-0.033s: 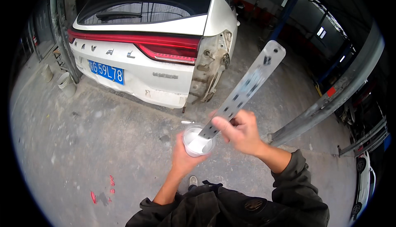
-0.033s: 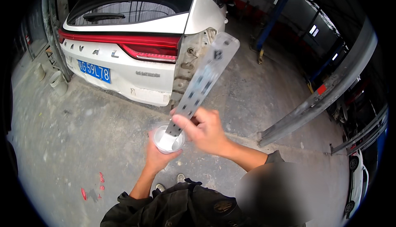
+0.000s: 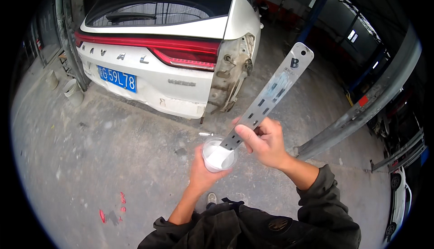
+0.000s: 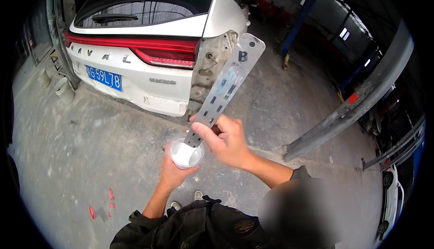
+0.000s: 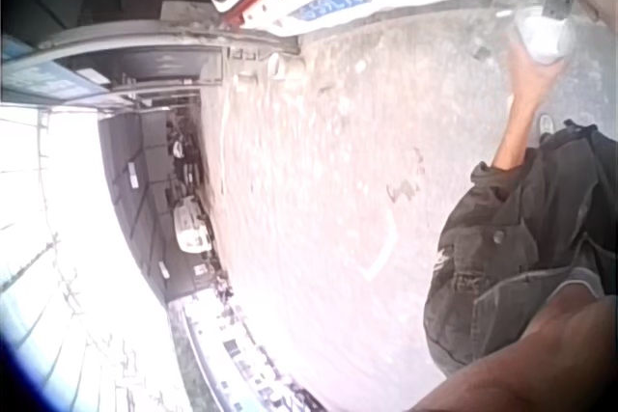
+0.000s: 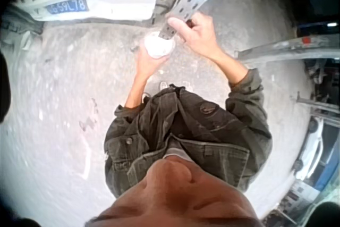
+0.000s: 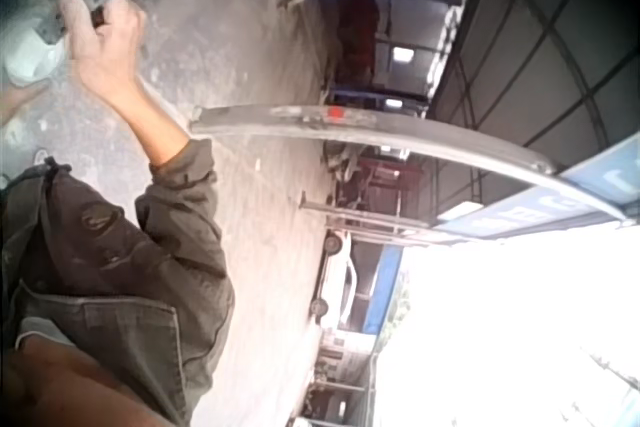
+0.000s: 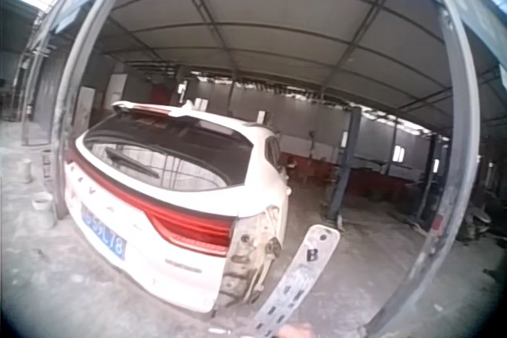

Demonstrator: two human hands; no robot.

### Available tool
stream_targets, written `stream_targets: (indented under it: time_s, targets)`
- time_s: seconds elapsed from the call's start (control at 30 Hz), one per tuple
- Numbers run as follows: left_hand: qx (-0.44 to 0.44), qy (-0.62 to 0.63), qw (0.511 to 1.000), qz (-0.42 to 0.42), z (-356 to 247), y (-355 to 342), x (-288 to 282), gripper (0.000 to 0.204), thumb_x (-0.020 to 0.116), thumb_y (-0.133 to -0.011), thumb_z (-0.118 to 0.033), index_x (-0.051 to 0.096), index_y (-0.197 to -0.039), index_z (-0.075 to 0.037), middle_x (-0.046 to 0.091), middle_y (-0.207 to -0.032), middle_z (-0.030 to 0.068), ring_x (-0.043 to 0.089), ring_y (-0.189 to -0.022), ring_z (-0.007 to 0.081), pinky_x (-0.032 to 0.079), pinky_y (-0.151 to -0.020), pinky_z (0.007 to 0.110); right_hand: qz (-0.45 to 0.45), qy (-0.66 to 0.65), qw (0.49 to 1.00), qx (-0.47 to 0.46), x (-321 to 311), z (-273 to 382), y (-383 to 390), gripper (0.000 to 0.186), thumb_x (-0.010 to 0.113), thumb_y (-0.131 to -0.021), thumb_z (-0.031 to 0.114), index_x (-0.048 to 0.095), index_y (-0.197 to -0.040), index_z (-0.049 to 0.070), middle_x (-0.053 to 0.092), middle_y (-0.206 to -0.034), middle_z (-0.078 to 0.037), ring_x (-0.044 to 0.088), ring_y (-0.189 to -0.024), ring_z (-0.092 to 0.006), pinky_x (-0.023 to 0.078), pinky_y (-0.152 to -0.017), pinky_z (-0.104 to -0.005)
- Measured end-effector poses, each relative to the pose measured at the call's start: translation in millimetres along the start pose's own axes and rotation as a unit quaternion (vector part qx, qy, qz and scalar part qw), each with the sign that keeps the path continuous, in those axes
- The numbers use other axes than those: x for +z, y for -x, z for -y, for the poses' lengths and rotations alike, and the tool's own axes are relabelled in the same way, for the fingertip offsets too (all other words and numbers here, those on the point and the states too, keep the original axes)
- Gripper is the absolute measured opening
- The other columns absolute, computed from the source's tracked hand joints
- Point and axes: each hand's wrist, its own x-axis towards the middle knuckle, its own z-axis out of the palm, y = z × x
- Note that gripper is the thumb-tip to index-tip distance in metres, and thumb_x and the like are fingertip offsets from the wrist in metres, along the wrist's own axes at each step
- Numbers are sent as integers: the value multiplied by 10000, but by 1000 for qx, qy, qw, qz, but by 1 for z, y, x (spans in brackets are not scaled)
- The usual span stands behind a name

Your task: The person mixes white paint in a cup using a metal stirrer, then walks to a white car and repeatedly dips the stirrer into the paint while holding it against the car's rear bumper and side. The person returns to the workbench and places the cup down.

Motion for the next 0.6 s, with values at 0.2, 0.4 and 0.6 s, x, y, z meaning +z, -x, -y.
stream_targets:
  time_s: [0.2, 0.4, 0.6]
  targets:
    - [-9, -19, 997, 73, 11, 8, 0, 940, 881, -688, -242, 319, -1406, -10, 560, -1284, 193, 576, -1193, 304, 459, -992, 408, 78, 61, 993, -70, 15, -54, 13, 201, 698, -931, 166, 685, -1064, 16, 650, -743, -12, 554, -585, -54, 424, -498, -240]
    - [-40, 57, 994, 86, 14, 14, -11, 916, 869, -690, -142, 308, -1403, -14, 482, -1299, 136, 501, -1214, 225, 412, -1034, 377, 62, -82, 991, 85, 16, -40, 6, 244, 697, -942, 239, 658, -975, 0, 591, -681, -5, 514, -609, -34, 392, -519, -228]
    - [-57, 12, 996, 73, 19, 16, -21, 880, 900, -663, -148, 307, -1303, -28, 502, -1199, 139, 522, -1134, 204, 461, -961, 366, 133, -24, 987, 83, 25, -57, 16, 217, 653, -957, 200, 638, -1055, 7, 634, -796, 0, 551, -680, -55, 453, -614, -240]
